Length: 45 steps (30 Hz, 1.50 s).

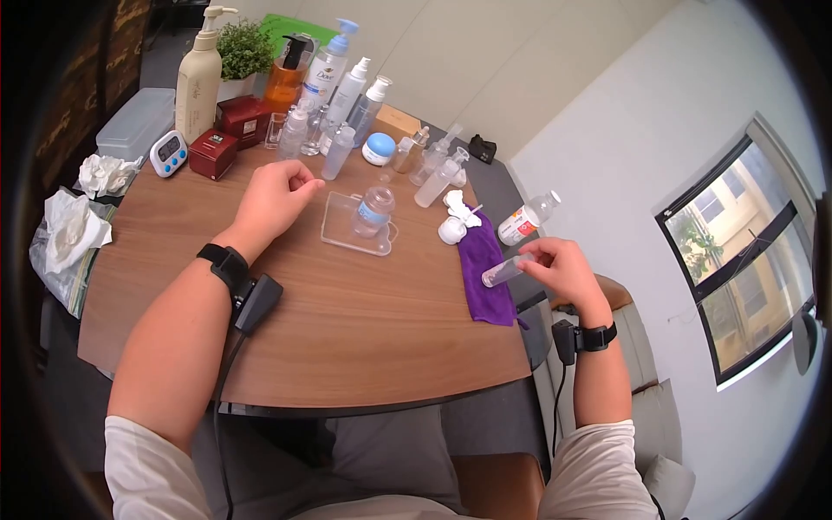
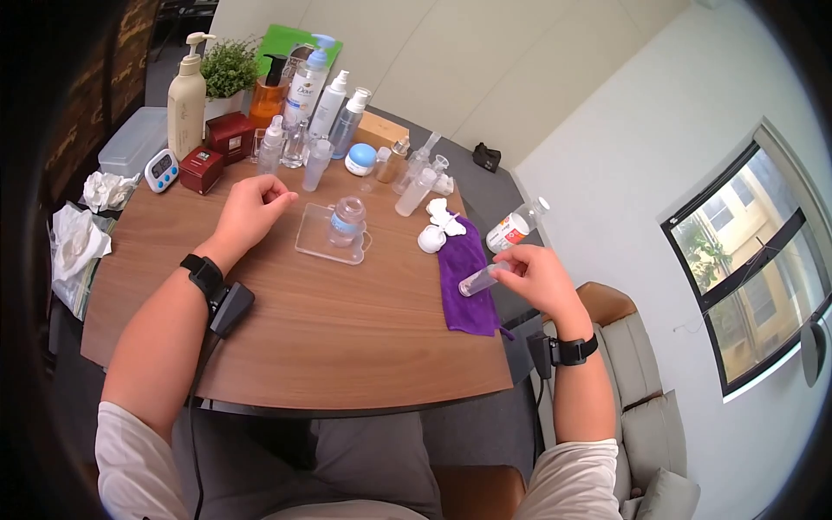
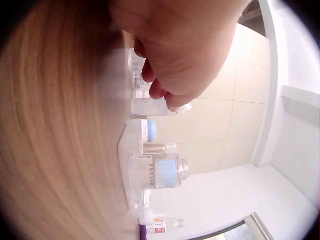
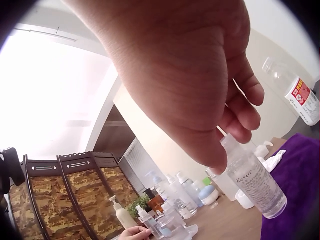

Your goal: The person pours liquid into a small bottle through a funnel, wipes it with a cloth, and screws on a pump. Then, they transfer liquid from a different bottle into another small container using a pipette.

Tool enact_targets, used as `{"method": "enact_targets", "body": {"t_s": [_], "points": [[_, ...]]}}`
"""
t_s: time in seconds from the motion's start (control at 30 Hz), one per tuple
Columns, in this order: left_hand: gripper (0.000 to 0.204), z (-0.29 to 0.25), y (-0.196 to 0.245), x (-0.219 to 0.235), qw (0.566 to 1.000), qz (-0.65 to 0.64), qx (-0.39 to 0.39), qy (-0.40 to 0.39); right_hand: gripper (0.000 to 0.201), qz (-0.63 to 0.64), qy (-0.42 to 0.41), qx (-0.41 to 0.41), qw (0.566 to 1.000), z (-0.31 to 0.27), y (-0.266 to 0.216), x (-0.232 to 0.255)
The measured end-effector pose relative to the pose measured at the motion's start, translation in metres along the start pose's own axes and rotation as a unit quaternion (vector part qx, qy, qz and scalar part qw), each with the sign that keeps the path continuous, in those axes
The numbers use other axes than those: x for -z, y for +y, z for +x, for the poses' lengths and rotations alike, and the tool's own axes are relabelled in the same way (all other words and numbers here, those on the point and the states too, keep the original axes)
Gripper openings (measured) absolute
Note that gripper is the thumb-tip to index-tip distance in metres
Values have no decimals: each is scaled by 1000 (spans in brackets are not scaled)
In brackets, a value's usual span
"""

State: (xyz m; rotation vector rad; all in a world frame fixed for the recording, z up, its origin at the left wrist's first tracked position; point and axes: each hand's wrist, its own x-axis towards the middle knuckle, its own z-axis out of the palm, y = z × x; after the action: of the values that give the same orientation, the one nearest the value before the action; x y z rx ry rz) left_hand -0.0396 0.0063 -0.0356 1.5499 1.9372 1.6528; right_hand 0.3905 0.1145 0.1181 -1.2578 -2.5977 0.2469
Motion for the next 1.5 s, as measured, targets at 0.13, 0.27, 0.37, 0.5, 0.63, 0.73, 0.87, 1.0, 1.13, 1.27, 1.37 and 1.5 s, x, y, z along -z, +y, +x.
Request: {"method": "enact_targets", "body": {"t_s": [0.13,0.27,0.37,0.5,0.63,0.73,0.87,1.0,1.13,1.27,1.37,1.5], "points": [[25,0,-2,-1,1000,-6,-6,2,26,-17,1,11,1000,-1,-5,-1],[25,-1,-2,1,1000,1,-12,-2,24,-12,-9,41,999,2,1,-16],[25,0,-3,0,1000,2,-4,-4,22,-10,-19,28,999,6,1,-25],[26,0,-1,-1,1000,7,-10,-1,22,-60,-46,81,994,19,-4,-21],[26,-2,1,0,1000,-3,-13,-5,22,-106,-92,139,980,28,-4,-14],[26,-3,4,4,1000,8,-1,-17,21,-97,-100,190,972,37,16,-16],[26,-3,5,4,999,7,14,-29,21,-100,-118,78,985,31,-7,-13],[26,-4,0,0,1000,-5,-2,-12,20,-141,-95,82,982,32,-3,-20],[26,-3,4,4,1000,9,5,-19,22,-105,-96,178,974,35,11,-19],[26,-3,4,4,999,10,22,-38,20,-116,-122,200,965,38,12,-15],[26,-3,-1,-1,1000,5,-16,-7,22,-181,-126,120,968,35,1,-15],[28,-3,-2,3,999,19,10,-31,23,-144,-109,232,956,43,19,-16]]}}
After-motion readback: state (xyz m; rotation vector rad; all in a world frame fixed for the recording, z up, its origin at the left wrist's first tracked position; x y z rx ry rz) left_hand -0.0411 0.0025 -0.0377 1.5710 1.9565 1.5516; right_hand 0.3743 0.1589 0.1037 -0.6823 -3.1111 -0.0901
